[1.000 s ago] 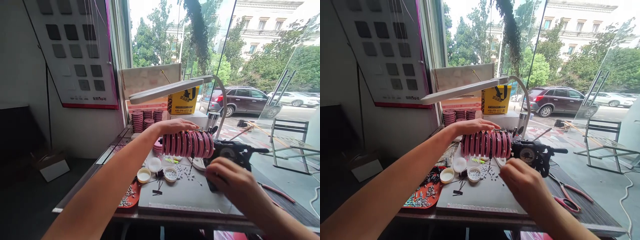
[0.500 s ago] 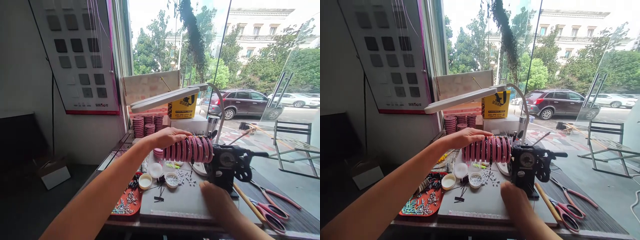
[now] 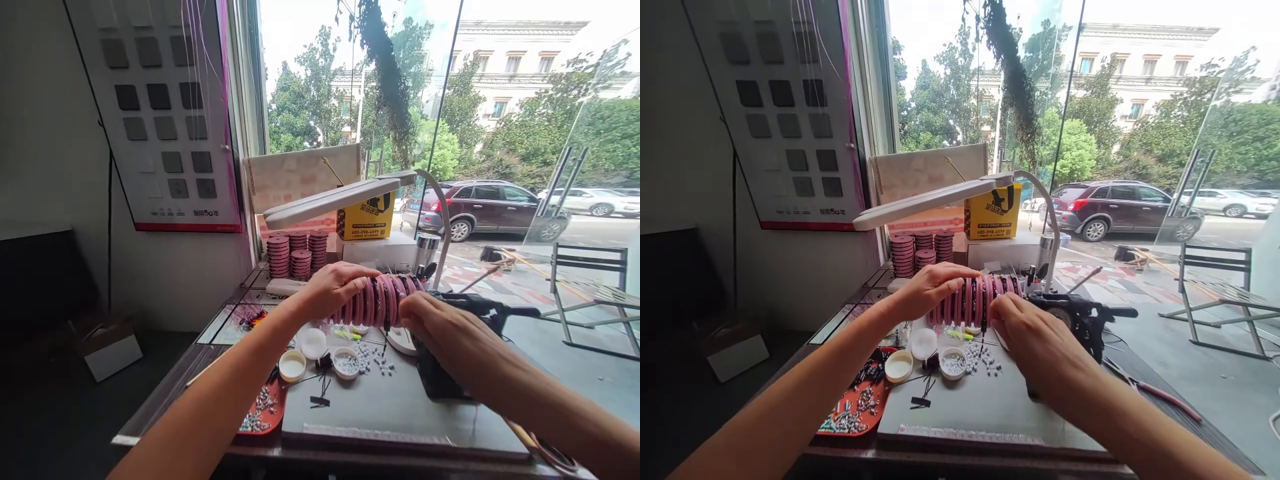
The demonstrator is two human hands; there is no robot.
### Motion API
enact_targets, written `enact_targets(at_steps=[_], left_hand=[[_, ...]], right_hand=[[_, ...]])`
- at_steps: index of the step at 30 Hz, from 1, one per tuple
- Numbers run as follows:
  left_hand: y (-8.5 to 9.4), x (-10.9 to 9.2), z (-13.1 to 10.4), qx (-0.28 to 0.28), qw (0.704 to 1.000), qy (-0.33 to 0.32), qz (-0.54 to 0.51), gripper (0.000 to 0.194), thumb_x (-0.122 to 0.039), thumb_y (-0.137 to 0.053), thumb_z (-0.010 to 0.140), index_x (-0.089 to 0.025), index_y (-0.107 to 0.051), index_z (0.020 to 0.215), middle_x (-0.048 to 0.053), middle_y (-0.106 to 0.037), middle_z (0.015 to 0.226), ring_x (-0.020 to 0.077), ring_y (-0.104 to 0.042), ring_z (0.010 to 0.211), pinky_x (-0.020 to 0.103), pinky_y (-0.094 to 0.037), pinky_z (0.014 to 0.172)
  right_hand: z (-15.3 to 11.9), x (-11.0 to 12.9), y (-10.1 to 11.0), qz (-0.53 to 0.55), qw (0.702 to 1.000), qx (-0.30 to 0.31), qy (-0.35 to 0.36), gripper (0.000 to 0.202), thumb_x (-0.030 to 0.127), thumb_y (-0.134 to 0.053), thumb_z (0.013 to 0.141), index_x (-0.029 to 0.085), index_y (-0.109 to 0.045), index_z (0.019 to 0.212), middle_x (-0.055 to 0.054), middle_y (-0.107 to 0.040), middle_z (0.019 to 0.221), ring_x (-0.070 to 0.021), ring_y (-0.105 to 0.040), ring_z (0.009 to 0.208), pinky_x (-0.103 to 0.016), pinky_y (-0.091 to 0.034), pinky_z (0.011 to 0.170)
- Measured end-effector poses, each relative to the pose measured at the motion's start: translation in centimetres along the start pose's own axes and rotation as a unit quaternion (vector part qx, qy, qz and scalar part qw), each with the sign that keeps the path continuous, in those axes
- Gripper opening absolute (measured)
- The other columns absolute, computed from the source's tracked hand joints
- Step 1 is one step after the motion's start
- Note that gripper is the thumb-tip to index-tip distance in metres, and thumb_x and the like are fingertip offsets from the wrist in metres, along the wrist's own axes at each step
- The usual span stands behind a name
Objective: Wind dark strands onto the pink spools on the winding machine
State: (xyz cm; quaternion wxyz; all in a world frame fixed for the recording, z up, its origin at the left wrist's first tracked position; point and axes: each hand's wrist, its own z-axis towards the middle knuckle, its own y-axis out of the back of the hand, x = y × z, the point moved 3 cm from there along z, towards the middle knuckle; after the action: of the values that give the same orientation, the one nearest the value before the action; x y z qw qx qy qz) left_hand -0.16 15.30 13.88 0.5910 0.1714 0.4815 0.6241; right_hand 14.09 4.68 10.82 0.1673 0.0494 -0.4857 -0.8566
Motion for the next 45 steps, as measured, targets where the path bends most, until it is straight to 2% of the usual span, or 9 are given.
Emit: enact_targets(at_steps=[4, 8, 13, 18, 21, 24, 30, 37, 45], left_hand=[[-0.2, 0.2, -0.1, -0.009, 1.0, 0.016, 0.01, 0.04, -0.028, -0.038, 0.087, -0.009, -0.057, 0.116, 0.012, -0.062, 0.117, 0.0211, -0.055, 0.107, 0.032, -0.038, 0.093], [-0.4, 0.2, 0.0, -0.007, 1.0, 0.001, 0.014, 0.038, -0.027, -0.037, 0.087, -0.01, -0.06, 0.113, 0.011, -0.064, 0.114, 0.02, -0.055, 0.106, 0.03, -0.038, 0.094], [-0.5, 0.4, 0.0, -0.017, 1.0, 0.005, 0.019, 0.037, -0.028, -0.037, 0.087, -0.012, -0.061, 0.11, 0.009, -0.065, 0.112, 0.0197, -0.056, 0.104, 0.03, -0.039, 0.092], [-0.5, 0.8, 0.2, -0.024, 1.0, 0.013, 0.008, 0.036, -0.028, -0.037, 0.087, -0.014, -0.063, 0.108, 0.009, -0.066, 0.11, 0.0196, -0.057, 0.102, 0.031, -0.04, 0.09], [-0.5, 1.1, 0.5, -0.032, 0.999, 0.025, -0.007, 0.036, -0.027, -0.037, 0.086, -0.014, -0.064, 0.106, 0.008, -0.067, 0.109, 0.019, -0.059, 0.1, 0.03, -0.041, 0.087], [-0.6, 1.4, 0.7, -0.028, 0.999, 0.035, -0.02, 0.037, -0.028, -0.037, 0.086, -0.013, -0.065, 0.105, 0.009, -0.068, 0.107, 0.0195, -0.06, 0.098, 0.03, -0.042, 0.086], [-0.7, 1.6, 0.8, -0.024, 0.999, 0.037, -0.024, 0.039, -0.029, -0.036, 0.086, -0.012, -0.065, 0.106, 0.009, -0.068, 0.106, 0.0203, -0.06, 0.097, 0.031, -0.042, 0.085], [-0.8, 1.6, 0.8, -0.024, 0.999, 0.032, -0.028, 0.037, -0.027, -0.037, 0.086, -0.013, -0.065, 0.106, 0.008, -0.068, 0.106, 0.018, -0.06, 0.096, 0.028, -0.042, 0.085], [-0.8, 1.9, 1.2, -0.018, 0.998, 0.049, -0.043, 0.04, -0.029, -0.035, 0.084, -0.012, -0.067, 0.102, 0.008, -0.068, 0.104, 0.0206, -0.059, 0.098, 0.029, -0.041, 0.087]], right_hand=[[2.9, -0.4, 0.8, -0.044, 0.997, 0.059, 0.004, 0.019, 0.017, -0.032, 0.089, 0.02, -0.046, 0.077, -0.004, -0.059, 0.078, -0.0161, -0.055, 0.064, -0.026, -0.038, 0.055], [3.6, -0.1, 0.3, -0.088, 0.991, 0.1, -0.009, 0.015, 0.016, -0.034, 0.089, 0.019, -0.049, 0.086, -0.005, -0.062, 0.084, -0.0194, -0.06, 0.073, -0.028, -0.036, 0.058], [4.0, 0.2, 0.1, -0.14, 0.987, 0.075, -0.037, 0.013, 0.009, -0.04, 0.084, 0.018, -0.049, 0.082, -0.005, -0.061, 0.082, -0.0199, -0.061, 0.072, -0.026, -0.032, 0.054], [3.9, -1.0, 0.0, 0.022, 0.999, -0.009, -0.044, 0.019, 0.026, -0.039, 0.089, 0.019, -0.053, 0.078, -0.002, -0.059, 0.078, -0.0167, -0.055, 0.067, -0.028, -0.036, 0.059], [3.6, -1.6, -0.1, 0.171, 0.984, -0.029, -0.049, 0.022, 0.034, -0.044, 0.085, 0.02, -0.056, 0.073, -0.001, -0.054, 0.072, -0.0148, -0.051, 0.064, -0.027, -0.038, 0.058], [3.3, -1.8, -0.2, 0.254, 0.965, -0.016, -0.07, 0.028, 0.041, -0.046, 0.082, 0.019, -0.058, 0.071, 0.0, -0.052, 0.07, -0.0137, -0.047, 0.059, -0.026, -0.037, 0.055], [3.3, -1.2, -0.3, 0.25, 0.965, -0.011, -0.074, 0.026, 0.041, -0.047, 0.081, 0.02, -0.059, 0.072, 0.0, -0.05, 0.073, -0.0148, -0.047, 0.063, -0.029, -0.036, 0.06], [3.4, -1.0, -0.6, 0.165, 0.984, -0.018, -0.065, 0.024, 0.037, -0.046, 0.082, 0.021, -0.058, 0.07, -0.001, -0.05, 0.074, -0.0174, -0.049, 0.07, -0.033, -0.035, 0.067], [3.8, -1.5, -0.8, 0.154, 0.988, 0.014, -0.024, 0.026, 0.036, -0.043, 0.085, 0.021, -0.056, 0.068, -0.002, -0.05, 0.072, -0.0198, -0.046, 0.074, -0.035, -0.035, 0.07]])
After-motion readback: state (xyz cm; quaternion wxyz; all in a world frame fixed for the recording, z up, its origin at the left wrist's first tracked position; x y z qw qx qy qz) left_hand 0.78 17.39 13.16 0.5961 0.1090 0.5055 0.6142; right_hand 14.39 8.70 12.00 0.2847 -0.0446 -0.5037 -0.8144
